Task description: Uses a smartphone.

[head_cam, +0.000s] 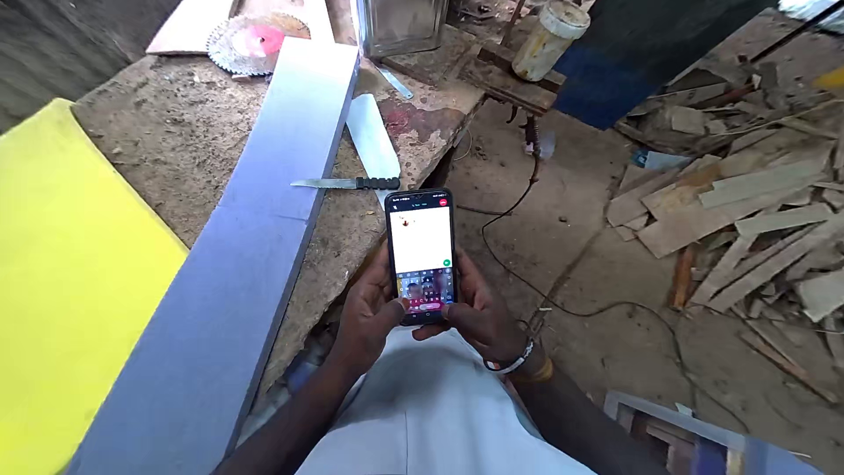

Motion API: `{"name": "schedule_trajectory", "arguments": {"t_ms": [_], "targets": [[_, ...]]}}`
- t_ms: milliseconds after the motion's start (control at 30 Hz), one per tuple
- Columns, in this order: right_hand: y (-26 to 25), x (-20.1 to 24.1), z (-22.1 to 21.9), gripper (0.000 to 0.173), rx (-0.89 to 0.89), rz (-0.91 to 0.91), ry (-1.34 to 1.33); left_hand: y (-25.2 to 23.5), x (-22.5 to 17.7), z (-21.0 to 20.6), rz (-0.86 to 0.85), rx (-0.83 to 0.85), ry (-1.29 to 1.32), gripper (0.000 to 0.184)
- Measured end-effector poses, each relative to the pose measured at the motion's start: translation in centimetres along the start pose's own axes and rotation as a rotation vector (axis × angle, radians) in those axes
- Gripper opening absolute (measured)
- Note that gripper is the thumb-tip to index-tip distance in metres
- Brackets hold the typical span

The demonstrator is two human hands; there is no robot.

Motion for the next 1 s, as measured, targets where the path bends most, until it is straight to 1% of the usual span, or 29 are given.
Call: {"name": "schedule_trajectory", "arguments": {"t_ms": [233,367,467,733,900,1000], "targets": [[0.0,-0.3,-0.5,0.084,0.022,0.028,-0.033,0.2,-0.4,0.2,0.006,0.021,-0.011,0.08],[-0.3,-0.5,-0.9,0.077,0.035,0.025,-0.083,0.4,-0.8,0.5,0.005,0.018,-0.003,0.08],[-0.5,-0.7,-1.1,0.067,0.009,0.0,-0.089,0.6,-0.9,0.9,0.005,0.009,-0.005,0.081],[-1.7,-0.9,-2.6,0.064,0.049,-0.022,-0.085,1.4,-2.1,1.8,-0.038,-0.013,-0.01,0.081],[-2.6,-1.0,-3.4,0.07,0.101,-0.028,-0.077,2.0,-3.0,2.4,-0.075,-0.048,-0.027,0.079],[-2.9,-1.0,-3.6,0.069,0.115,-0.034,-0.074,2.1,-3.2,2.7,-0.094,-0.055,-0.013,0.079]]}}
Point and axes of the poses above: each hand's wrist, its own y-axis away from the middle knuckle, its own z-axis out of the back of the hand, x = y × z, the point moved 10 cm from there along -y, towards the middle knuckle, and after that the axes turned 13 degrees about y, right-handed, at the moved point
